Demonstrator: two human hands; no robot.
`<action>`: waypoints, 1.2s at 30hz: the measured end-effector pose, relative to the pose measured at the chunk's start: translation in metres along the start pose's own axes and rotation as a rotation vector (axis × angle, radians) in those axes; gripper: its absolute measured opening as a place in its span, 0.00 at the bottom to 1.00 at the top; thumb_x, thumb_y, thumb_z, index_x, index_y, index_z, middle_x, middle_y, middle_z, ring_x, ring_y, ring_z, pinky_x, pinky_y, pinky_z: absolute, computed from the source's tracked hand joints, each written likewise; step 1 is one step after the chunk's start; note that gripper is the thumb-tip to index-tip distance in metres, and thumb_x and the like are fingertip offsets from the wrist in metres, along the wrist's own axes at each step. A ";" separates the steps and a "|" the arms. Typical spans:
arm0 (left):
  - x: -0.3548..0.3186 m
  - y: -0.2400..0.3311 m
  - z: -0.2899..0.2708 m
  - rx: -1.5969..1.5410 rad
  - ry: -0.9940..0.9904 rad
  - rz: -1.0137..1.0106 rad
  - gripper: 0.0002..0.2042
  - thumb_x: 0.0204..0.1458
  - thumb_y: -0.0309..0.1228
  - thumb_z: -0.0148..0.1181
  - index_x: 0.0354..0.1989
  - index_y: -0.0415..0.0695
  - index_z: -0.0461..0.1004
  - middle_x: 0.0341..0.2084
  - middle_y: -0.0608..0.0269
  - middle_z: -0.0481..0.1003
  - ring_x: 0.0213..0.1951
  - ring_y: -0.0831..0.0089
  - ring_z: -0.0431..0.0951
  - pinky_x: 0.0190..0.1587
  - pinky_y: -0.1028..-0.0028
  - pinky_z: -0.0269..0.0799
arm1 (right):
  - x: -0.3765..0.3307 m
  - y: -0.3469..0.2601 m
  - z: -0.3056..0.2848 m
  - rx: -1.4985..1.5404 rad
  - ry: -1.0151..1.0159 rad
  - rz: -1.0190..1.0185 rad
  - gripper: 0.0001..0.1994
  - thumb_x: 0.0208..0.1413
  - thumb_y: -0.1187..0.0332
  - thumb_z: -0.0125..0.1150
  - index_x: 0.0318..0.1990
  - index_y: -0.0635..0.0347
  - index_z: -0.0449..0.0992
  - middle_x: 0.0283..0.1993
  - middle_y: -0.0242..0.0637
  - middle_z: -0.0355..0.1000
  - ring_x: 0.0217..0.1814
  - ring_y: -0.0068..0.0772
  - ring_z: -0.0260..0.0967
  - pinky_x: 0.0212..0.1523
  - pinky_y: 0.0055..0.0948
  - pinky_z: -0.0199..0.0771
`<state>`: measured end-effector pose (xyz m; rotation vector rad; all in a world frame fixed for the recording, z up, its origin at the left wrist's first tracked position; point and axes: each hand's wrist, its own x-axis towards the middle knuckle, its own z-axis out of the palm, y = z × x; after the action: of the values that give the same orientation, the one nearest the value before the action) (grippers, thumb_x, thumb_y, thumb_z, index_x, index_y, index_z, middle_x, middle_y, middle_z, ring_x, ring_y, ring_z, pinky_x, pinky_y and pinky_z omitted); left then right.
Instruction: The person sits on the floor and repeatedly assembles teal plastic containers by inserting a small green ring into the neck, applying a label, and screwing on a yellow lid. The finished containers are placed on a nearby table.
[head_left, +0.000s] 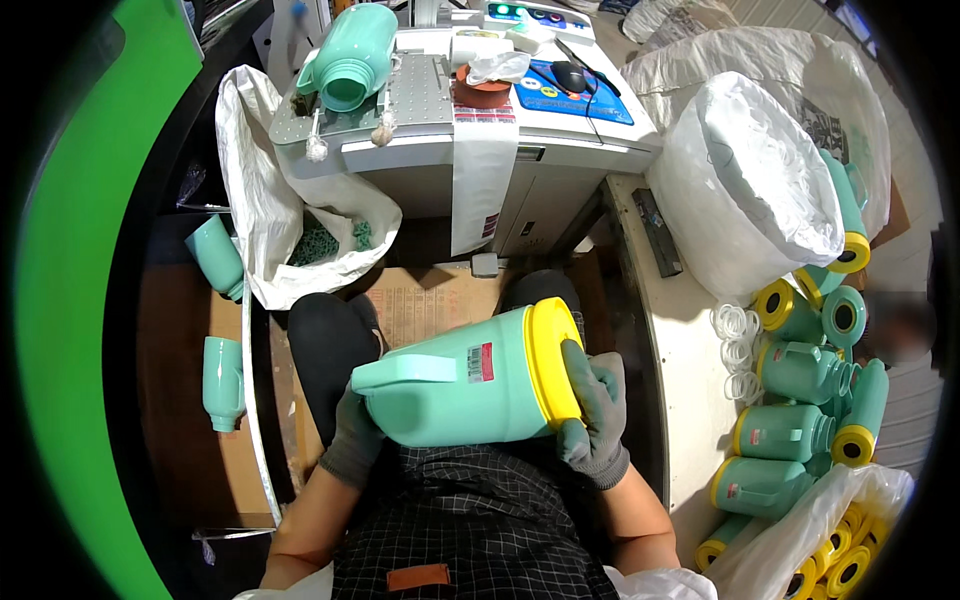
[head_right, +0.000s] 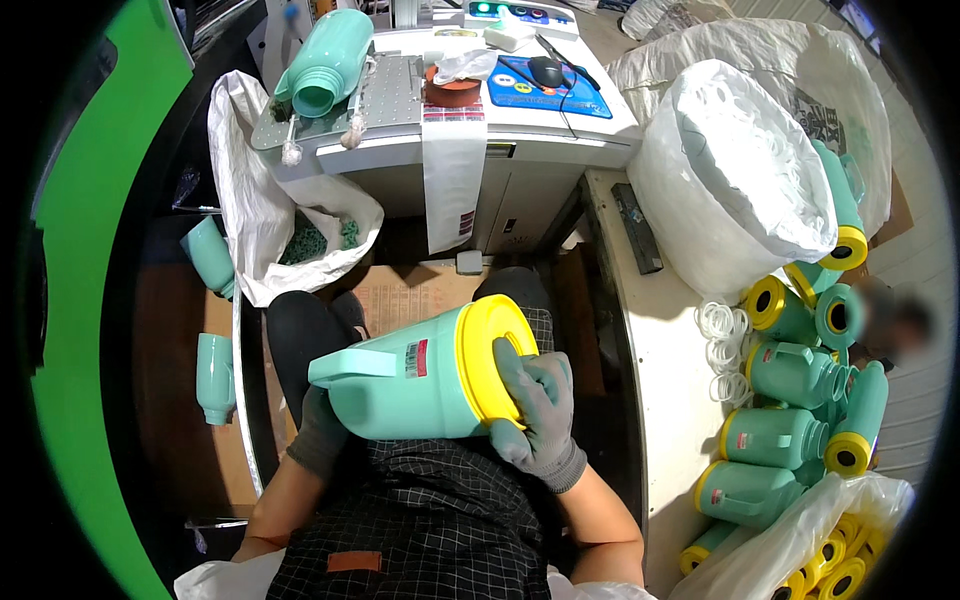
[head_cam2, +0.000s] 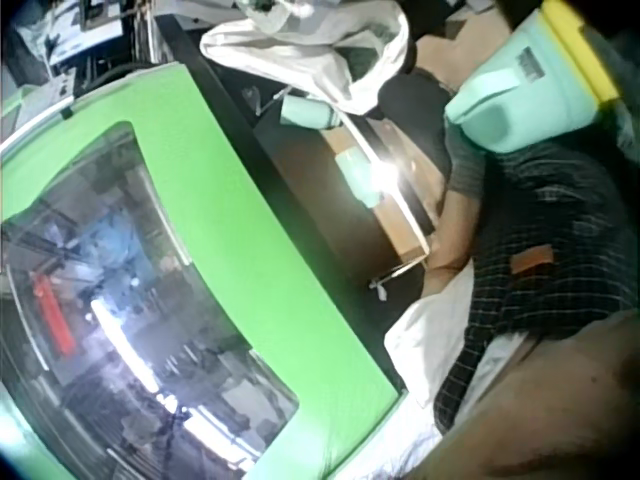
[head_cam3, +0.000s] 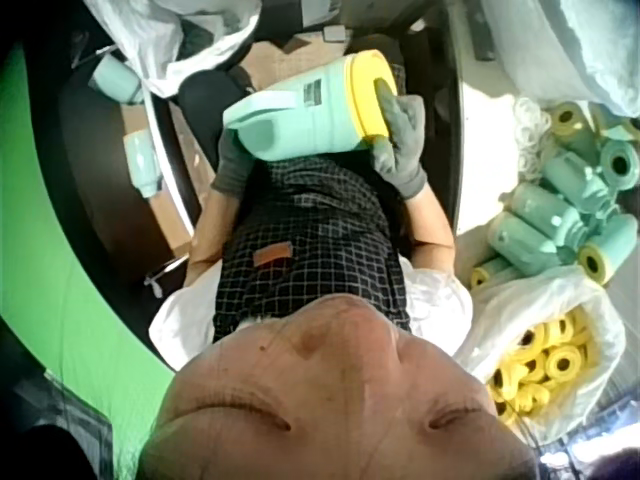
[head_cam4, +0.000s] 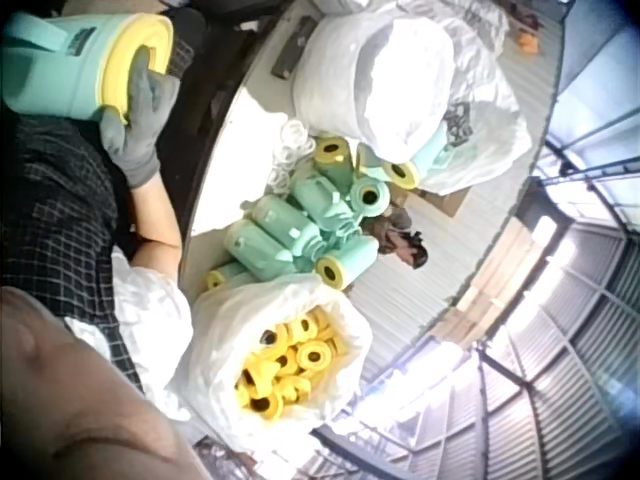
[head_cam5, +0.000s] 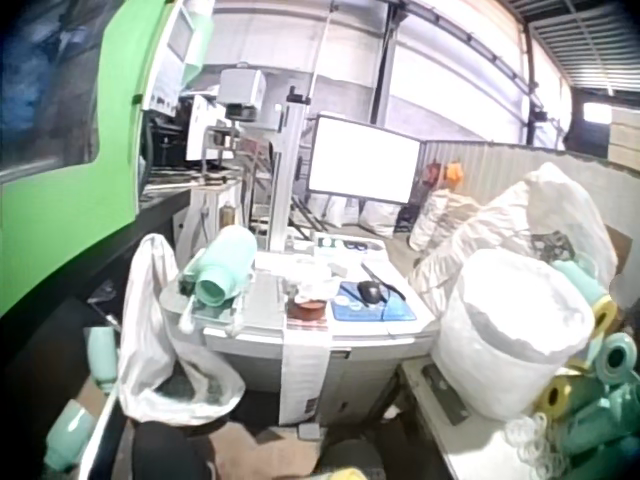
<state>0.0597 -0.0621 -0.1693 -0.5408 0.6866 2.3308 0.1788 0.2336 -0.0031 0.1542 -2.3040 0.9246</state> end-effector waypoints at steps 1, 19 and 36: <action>-0.002 0.000 0.008 0.016 0.024 0.023 0.24 0.72 0.46 0.41 0.64 0.41 0.70 0.58 0.53 0.75 0.58 0.57 0.76 0.64 0.59 0.72 | -0.002 0.001 0.000 0.028 0.003 0.020 0.34 0.65 0.43 0.54 0.64 0.66 0.73 0.42 0.38 0.69 0.43 0.38 0.64 0.47 0.37 0.67; -0.032 0.017 0.059 1.212 0.128 0.993 0.15 0.72 0.38 0.43 0.50 0.39 0.72 0.41 0.65 0.76 0.44 0.75 0.76 0.51 0.72 0.74 | -0.017 -0.009 0.001 0.118 0.184 0.233 0.35 0.72 0.44 0.44 0.64 0.75 0.70 0.44 0.40 0.68 0.43 0.31 0.62 0.45 0.32 0.66; -0.048 0.018 0.127 0.463 -0.079 0.472 0.14 0.71 0.40 0.46 0.38 0.45 0.72 0.28 0.67 0.75 0.31 0.77 0.77 0.40 0.74 0.77 | 0.033 0.033 -0.036 0.769 0.072 0.393 0.53 0.63 0.24 0.22 0.80 0.62 0.39 0.85 0.46 0.37 0.86 0.41 0.34 0.82 0.41 0.31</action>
<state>0.0568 -0.0208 -0.0390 -0.0773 1.3863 2.4681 0.1609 0.2861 0.0177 -0.0167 -1.8265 1.9488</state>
